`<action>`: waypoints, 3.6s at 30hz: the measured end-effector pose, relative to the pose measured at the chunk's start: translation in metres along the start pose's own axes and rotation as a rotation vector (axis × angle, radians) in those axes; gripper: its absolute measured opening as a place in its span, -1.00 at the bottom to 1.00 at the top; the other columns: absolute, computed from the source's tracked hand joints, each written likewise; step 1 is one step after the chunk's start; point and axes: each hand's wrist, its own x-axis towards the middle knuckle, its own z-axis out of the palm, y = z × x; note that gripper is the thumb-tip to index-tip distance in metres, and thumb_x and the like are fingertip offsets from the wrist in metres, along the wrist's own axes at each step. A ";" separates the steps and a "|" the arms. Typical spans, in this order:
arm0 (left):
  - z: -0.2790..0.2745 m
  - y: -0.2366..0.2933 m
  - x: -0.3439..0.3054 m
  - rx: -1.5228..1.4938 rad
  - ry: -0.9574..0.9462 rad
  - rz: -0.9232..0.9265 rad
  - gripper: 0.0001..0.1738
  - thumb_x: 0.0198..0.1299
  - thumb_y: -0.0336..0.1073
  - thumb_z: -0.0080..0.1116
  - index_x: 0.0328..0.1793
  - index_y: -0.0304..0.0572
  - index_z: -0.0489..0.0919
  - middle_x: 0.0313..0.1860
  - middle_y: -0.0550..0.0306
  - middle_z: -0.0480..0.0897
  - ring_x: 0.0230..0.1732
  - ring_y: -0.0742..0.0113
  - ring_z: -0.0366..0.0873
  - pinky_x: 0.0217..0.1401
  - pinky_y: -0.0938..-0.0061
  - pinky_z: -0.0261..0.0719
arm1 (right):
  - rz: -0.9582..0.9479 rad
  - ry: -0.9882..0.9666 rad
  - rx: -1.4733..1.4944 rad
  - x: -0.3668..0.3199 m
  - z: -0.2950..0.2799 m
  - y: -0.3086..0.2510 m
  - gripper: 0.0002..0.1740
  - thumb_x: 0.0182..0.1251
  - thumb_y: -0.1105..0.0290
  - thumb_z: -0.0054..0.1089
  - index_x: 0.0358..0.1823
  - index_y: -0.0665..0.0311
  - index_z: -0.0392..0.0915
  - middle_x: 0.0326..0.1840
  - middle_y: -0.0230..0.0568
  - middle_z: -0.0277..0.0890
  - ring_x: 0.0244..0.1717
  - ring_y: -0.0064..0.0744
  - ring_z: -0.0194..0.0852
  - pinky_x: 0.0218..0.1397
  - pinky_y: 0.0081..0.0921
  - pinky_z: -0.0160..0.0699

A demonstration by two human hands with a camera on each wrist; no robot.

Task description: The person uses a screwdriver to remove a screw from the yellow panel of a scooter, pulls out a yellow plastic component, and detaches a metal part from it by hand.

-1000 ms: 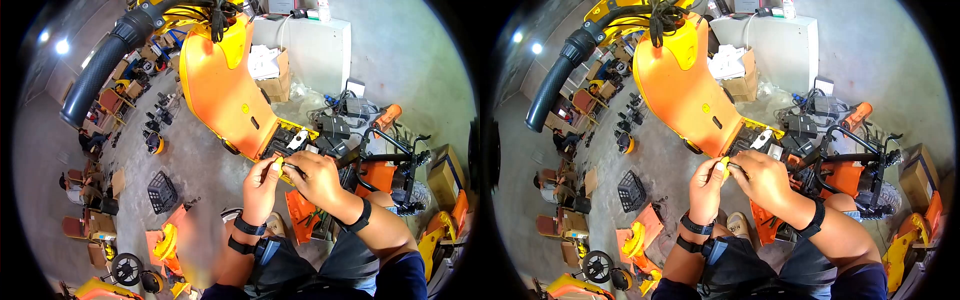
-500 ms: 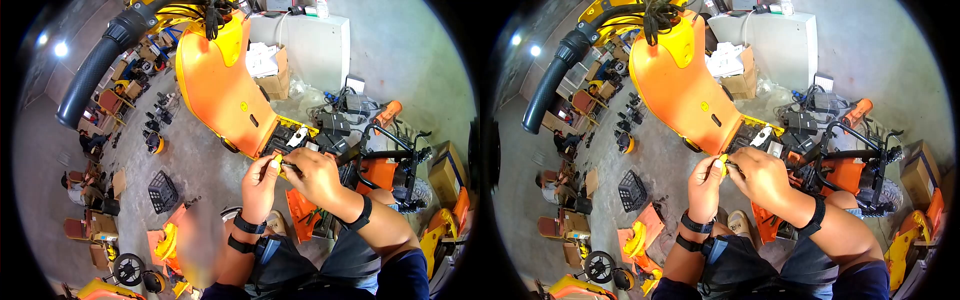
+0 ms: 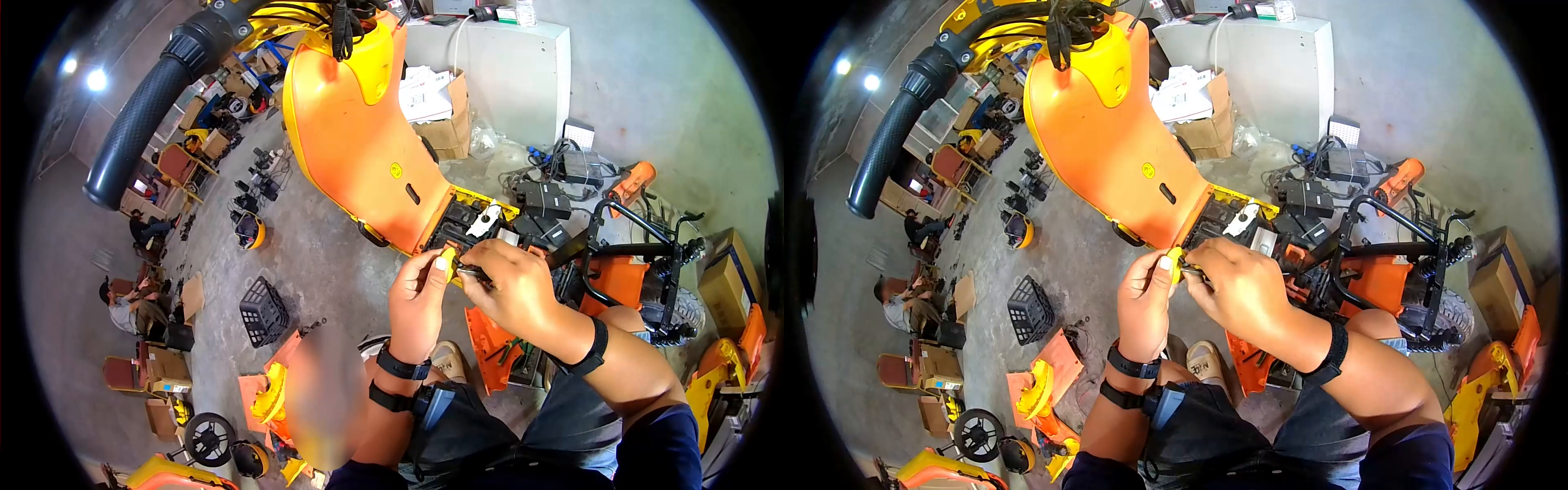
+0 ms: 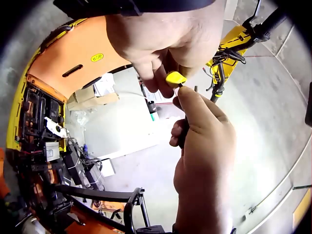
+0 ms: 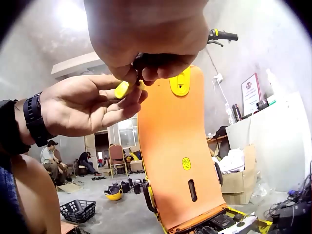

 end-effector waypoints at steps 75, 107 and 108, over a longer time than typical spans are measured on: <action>0.000 0.003 -0.003 0.001 -0.066 -0.002 -0.68 0.51 -0.34 0.18 0.27 -0.37 0.56 0.10 0.14 0.69 0.08 0.49 0.59 0.19 0.54 0.56 | 0.155 -0.053 0.170 0.001 0.002 0.006 -0.78 0.26 0.38 0.42 -0.14 0.34 0.69 -0.17 -0.07 0.68 -0.20 0.04 0.72 -0.17 -0.22 0.71; 0.002 0.011 0.001 -0.361 -0.081 -0.035 -0.69 0.60 -0.27 0.02 0.24 -0.38 0.51 0.15 -0.02 0.65 0.16 0.23 0.63 0.33 0.28 0.60 | 0.263 -0.109 0.220 -0.001 0.002 0.002 -0.79 0.38 0.42 0.31 -0.01 0.30 0.65 -0.20 -0.07 0.67 -0.25 0.00 0.71 -0.14 -0.23 0.68; 0.002 0.011 0.001 -0.351 -0.085 -0.040 -0.68 0.61 -0.27 -0.01 0.25 -0.40 0.50 0.15 -0.03 0.64 0.16 0.20 0.63 0.32 0.29 0.61 | 0.188 -0.064 0.154 -0.002 0.004 0.001 -0.75 0.42 0.39 0.31 0.06 0.30 0.67 -0.24 -0.08 0.65 -0.28 -0.11 0.71 -0.17 -0.31 0.67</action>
